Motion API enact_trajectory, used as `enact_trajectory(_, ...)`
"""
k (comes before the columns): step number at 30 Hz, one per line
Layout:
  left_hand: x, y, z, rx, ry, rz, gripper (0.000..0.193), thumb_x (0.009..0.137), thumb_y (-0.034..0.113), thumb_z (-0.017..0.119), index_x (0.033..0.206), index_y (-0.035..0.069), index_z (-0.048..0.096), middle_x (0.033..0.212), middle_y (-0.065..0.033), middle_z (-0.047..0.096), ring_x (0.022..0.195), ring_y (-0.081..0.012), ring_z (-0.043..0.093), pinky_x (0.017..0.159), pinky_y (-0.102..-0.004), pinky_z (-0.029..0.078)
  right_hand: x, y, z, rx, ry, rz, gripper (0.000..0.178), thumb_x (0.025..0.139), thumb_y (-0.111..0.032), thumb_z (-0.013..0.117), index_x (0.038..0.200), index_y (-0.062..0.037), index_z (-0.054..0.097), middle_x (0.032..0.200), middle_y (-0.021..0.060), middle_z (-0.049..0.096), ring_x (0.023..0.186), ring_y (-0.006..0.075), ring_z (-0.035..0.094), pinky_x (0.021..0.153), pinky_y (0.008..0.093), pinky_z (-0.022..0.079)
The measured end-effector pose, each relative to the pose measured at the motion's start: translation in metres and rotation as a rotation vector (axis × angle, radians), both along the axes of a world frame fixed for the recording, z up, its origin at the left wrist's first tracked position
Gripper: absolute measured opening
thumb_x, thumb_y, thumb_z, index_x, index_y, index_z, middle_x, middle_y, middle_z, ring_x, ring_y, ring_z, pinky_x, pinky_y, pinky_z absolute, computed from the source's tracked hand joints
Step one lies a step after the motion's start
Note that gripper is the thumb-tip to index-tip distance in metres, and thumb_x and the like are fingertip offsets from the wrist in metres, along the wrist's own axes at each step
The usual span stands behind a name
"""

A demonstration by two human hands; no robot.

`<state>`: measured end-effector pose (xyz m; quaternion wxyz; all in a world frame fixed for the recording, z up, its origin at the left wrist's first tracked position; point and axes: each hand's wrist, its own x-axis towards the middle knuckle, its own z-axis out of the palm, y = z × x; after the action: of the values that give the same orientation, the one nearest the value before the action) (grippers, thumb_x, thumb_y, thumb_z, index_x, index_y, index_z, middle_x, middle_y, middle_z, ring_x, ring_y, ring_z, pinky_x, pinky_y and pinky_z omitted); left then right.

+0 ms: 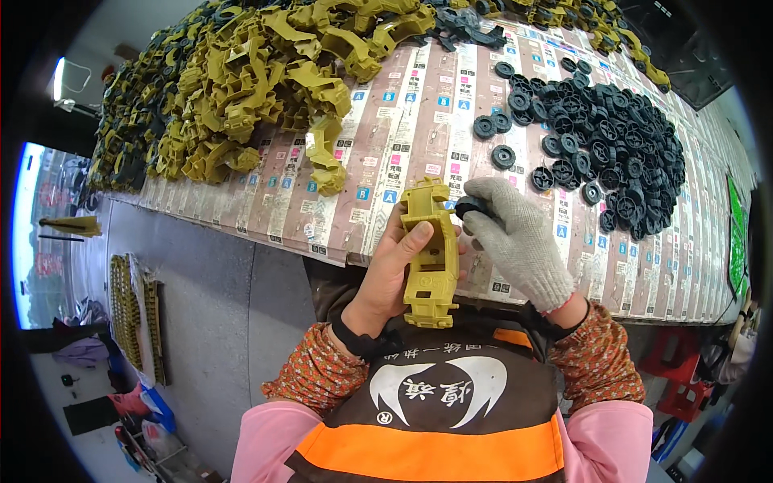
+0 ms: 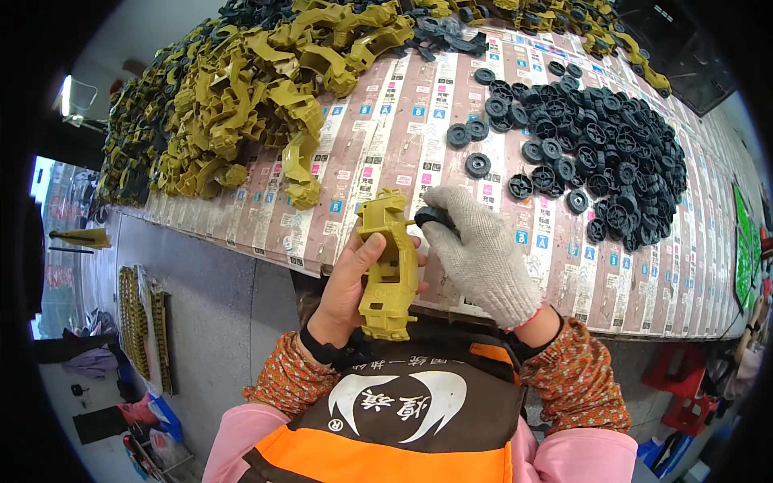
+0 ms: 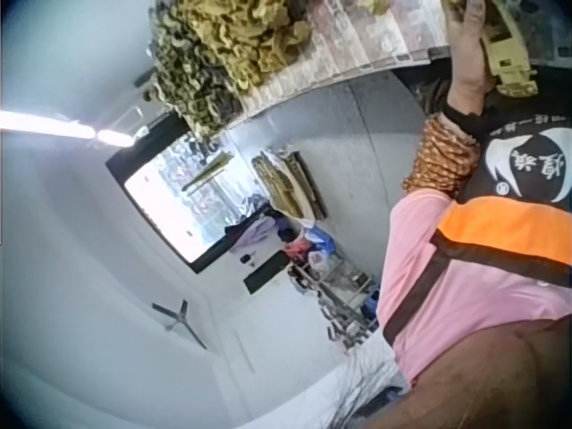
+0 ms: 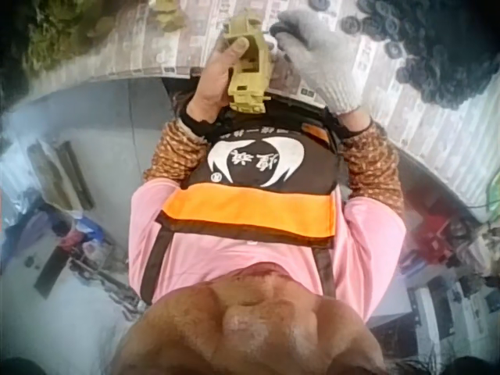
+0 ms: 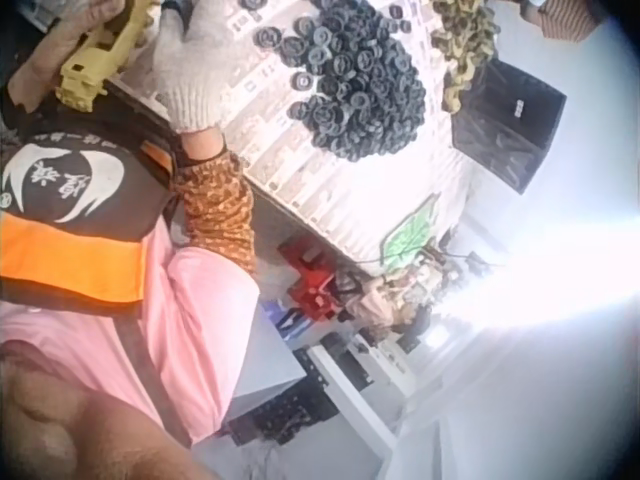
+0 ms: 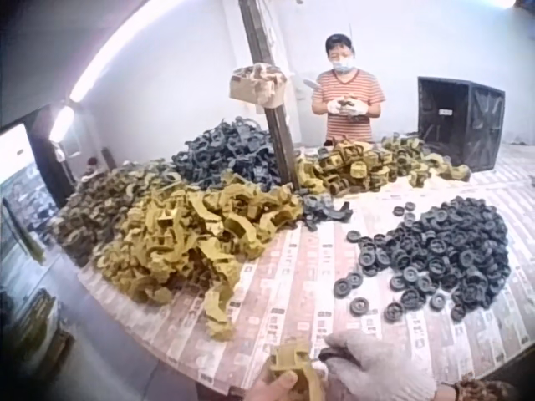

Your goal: The person sits at a table and repeatedly picks up yellow plastic frames and black circular wheels. They insert the wheels into the frames by hand, one at a time, and place the assembled units back onto the table. The task involves repetitive manual assembly of these two components.

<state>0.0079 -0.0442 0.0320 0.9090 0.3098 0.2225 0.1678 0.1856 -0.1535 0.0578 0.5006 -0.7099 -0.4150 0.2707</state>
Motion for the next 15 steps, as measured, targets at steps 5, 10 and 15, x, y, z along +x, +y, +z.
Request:
enact_trajectory(5, -0.003, -0.002, 0.001, 0.049, 0.062, -0.035, 0.058, 0.107, 0.028, 0.067, 0.154, 0.016, 0.036, 0.128, -0.0094, 0.063, 0.109, -0.0228, 0.070, 0.083, -0.0463, 0.068, -0.012, 0.005, -0.003, -0.036, 0.151, -0.059, 0.029, 0.099, -0.010, 0.067, 0.127, -0.0010, 0.066, 0.103, 0.0205, 0.075, 0.089, 0.0278, 0.077, 0.078, 0.0389, 0.059)
enact_trajectory(10, 0.002, -0.010, -0.016, 0.321, 0.110, 0.075, 0.060, 0.107, 0.026, 0.069, 0.154, 0.010, 0.036, 0.128, -0.0057, 0.061, 0.112, -0.0168, 0.065, 0.094, -0.0348, 0.059, -0.023, 0.002, -0.006, 0.016, -0.010, -0.050, 0.033, 0.098, -0.009, 0.066, 0.130, -0.0008, 0.064, 0.104, 0.0218, 0.074, 0.087, 0.0307, 0.077, 0.077, 0.0409, 0.059)
enact_trajectory(15, 0.002, -0.012, -0.016, 0.456, 0.131, 0.080, 0.063, 0.107, 0.022, 0.069, 0.155, 0.006, 0.032, 0.134, -0.0064, 0.056, 0.123, -0.0154, 0.057, 0.107, -0.0326, 0.048, -0.028, -0.005, -0.012, 0.007, -0.011, -0.042, 0.037, 0.096, -0.007, 0.065, 0.133, -0.0005, 0.063, 0.100, 0.0236, 0.074, 0.088, 0.0400, 0.076, 0.078, 0.0453, 0.059)
